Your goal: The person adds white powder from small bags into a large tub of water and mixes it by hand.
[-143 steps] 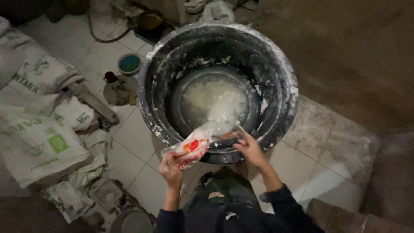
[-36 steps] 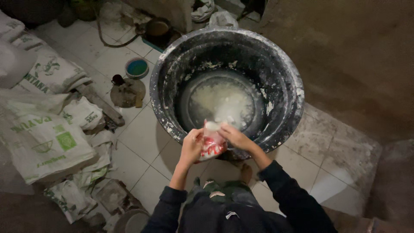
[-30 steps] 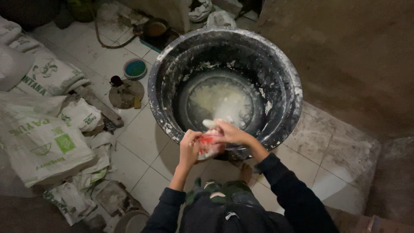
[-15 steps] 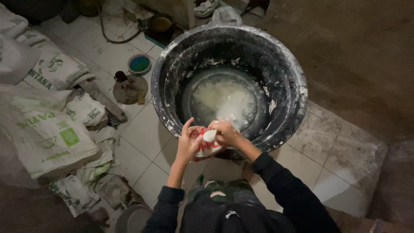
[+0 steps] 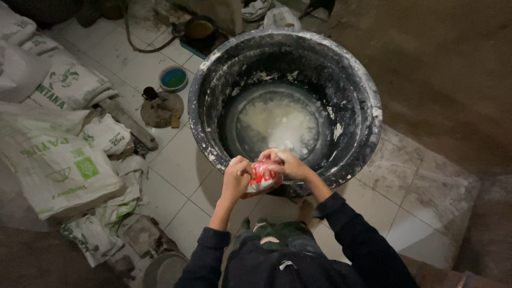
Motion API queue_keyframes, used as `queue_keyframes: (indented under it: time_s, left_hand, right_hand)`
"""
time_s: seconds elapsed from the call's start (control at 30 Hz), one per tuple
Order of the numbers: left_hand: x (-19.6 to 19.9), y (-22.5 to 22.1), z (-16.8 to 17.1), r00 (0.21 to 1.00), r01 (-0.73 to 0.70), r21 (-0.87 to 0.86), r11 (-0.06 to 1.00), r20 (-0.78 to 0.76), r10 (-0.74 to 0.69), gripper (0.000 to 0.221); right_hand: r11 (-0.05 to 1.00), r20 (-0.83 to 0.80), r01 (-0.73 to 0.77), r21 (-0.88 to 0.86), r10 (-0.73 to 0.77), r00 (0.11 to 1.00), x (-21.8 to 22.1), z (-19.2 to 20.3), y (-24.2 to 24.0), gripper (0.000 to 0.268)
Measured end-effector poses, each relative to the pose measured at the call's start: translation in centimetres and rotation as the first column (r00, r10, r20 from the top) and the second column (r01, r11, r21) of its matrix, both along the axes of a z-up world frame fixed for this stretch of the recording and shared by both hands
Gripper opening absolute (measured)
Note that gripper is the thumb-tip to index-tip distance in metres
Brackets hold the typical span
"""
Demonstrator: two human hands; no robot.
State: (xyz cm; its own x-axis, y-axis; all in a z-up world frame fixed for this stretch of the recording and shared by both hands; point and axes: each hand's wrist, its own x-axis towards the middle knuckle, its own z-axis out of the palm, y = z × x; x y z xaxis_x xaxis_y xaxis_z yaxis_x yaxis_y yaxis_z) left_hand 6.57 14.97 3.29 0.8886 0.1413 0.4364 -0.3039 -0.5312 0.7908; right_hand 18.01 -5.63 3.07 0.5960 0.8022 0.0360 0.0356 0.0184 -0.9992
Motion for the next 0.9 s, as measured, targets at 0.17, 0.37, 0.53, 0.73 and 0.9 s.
queue_keyframes:
  time_s: [0.17, 0.37, 0.53, 0.73, 0.9]
  left_hand:
    - [-0.2, -0.2, 0.0, 0.999, 0.018, 0.042, 0.999, -0.034, -0.016, 0.016]
    - [-0.4, 0.9, 1.1, 0.973, 0.124, -0.025, 0.992, -0.193, -0.126, 0.020]
    - [-0.3, 2.1, 2.8, 0.957, 0.189, 0.012, 0.982, -0.228, -0.181, 0.060]
    - [0.2, 1.7, 3.7, 0.914, 0.250, 0.094, 0.964, -0.351, -0.203, 0.031]
    - [0.7, 1.2, 2.4, 0.953, 0.178, 0.370, 0.912, -0.296, -0.066, 0.015]
  right_hand:
    - [0.960, 0.228, -0.049, -0.277, 0.115, 0.967, 0.0, 2.1, 0.6, 0.032]
    - [0.956, 0.502, -0.026, -0.292, 0.176, 0.847, 0.4, 0.8, 1.3, 0.029]
    - [0.992, 0.755, 0.103, -0.072, -0.014, 0.656, -0.7, -1.5, 2.1, 0.026]
    - [0.991, 0.851, 0.105, 0.080, -0.122, 0.511, -2.1, -1.4, 1.7, 0.030]
    - [0.984, 0.841, 0.135, 0.112, -0.167, 0.515, -3.3, -0.9, 1.4, 0.027]
